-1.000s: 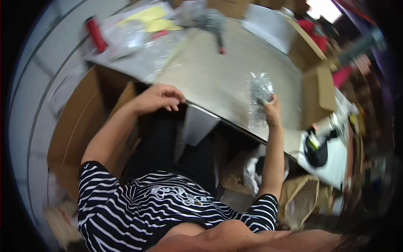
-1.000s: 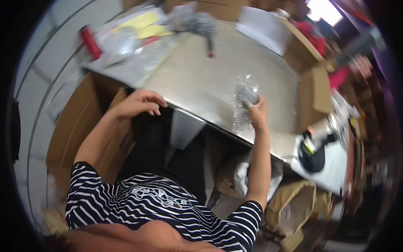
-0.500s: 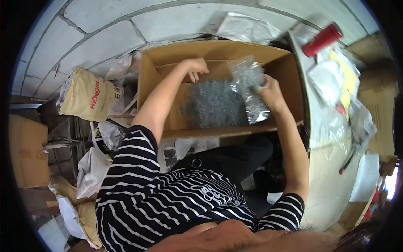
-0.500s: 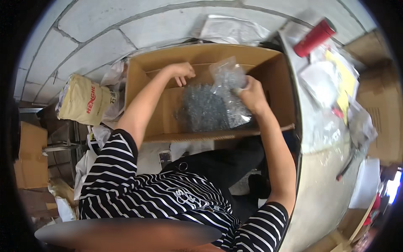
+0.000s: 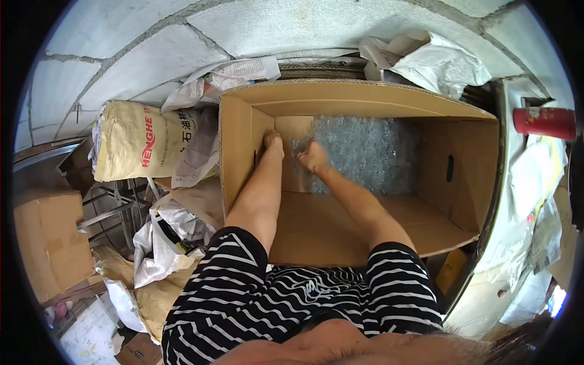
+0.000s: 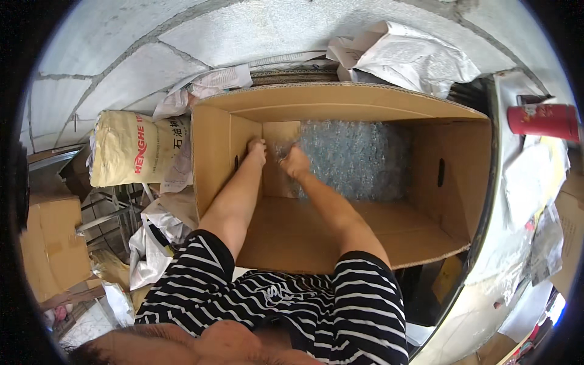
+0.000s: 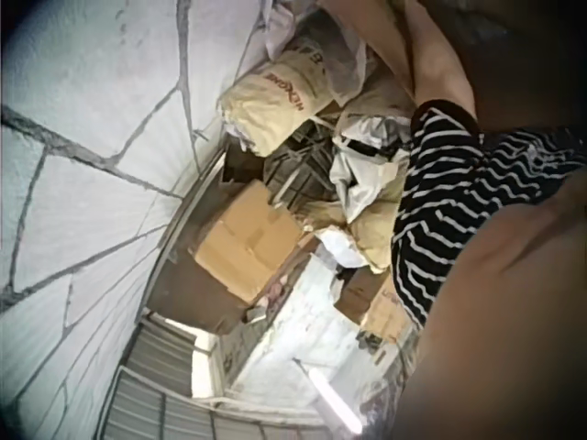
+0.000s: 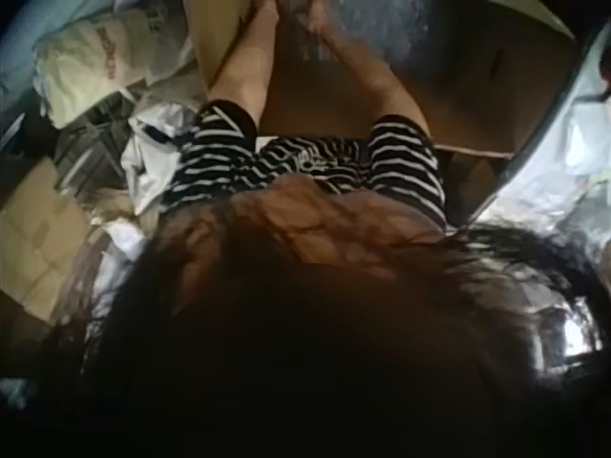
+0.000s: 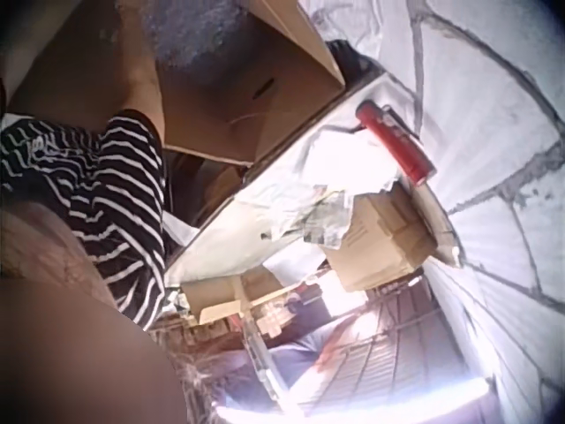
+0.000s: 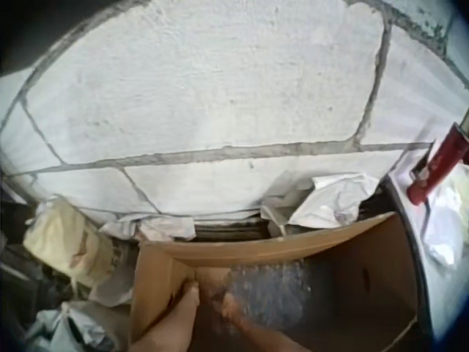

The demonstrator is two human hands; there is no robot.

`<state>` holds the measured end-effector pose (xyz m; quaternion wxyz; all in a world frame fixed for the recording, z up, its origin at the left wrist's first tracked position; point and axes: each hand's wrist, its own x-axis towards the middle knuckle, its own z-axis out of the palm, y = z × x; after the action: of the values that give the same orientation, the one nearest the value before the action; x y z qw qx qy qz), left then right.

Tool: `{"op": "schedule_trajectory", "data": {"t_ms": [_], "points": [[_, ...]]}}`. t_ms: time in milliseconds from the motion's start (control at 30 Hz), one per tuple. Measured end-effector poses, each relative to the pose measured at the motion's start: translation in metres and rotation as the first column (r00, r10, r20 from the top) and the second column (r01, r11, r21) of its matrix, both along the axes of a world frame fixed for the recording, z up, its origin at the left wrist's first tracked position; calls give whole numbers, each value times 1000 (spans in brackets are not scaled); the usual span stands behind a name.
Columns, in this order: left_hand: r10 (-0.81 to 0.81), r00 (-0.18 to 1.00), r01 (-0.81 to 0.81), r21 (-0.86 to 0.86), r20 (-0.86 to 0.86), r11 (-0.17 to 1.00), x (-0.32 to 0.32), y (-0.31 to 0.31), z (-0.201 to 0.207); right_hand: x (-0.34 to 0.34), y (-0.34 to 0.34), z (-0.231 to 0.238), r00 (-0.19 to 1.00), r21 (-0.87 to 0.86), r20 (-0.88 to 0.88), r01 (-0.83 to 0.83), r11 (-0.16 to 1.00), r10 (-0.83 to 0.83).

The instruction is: The recorder is placing small metal parts into plastic bags and then organizing them into a shipping box.

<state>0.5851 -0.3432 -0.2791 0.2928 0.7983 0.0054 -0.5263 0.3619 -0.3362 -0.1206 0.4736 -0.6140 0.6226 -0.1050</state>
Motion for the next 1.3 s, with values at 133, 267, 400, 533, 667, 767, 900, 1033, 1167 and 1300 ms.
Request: {"op": "schedule_trajectory", "data": {"t_ms": [133, 267, 400, 533, 667, 767, 900, 1033, 1167, 1300], "points": [[289, 945, -300, -49, -154, 953, -135, 25, -40, -28, 35, -103, 998, 49, -63, 4, 999, -1], [134, 985, -128, -59, 112, 990, -76, 100, -80, -5, 51, -127, 970, -79, -25, -243, 967, 242], [213, 971, -212, -19, 109, 977, -81, 120, -46, -38, 3, -108, 932, 78, 113, -353, 932, 344], [41, 993, -22, -168, 108, 986, -148, 78, 9, -118, -58, -132, 980, -12, 44, -194, 981, 194], [-148, 970, 190, -218, 195, 957, -139, 87, -7, -174, -90, -59, 936, -89, -114, -343, 935, 333], [-160, 955, 183, -71, 250, 981, -143, 96, -43, -219, -96, -15, 929, -16, -158, -342, 940, 335], [-160, 984, 169, -131, 79, 977, -142, 96, -50, -264, -74, 52, 911, 9, -301, -294, 956, 283], [-175, 916, 255, -187, 360, 949, -155, 91, -41, -301, -41, 120, 909, 25, -303, -293, 956, 287], [-163, 718, 359, -159, 676, 920, -64, 99, -70, -280, -18, 219, 948, -122, -117, -310, 943, 297], [-332, 906, 359, -63, 262, 931, -210, 80, -22, -324, 59, 278, 995, -96, -99, 16, 995, -26]]}}
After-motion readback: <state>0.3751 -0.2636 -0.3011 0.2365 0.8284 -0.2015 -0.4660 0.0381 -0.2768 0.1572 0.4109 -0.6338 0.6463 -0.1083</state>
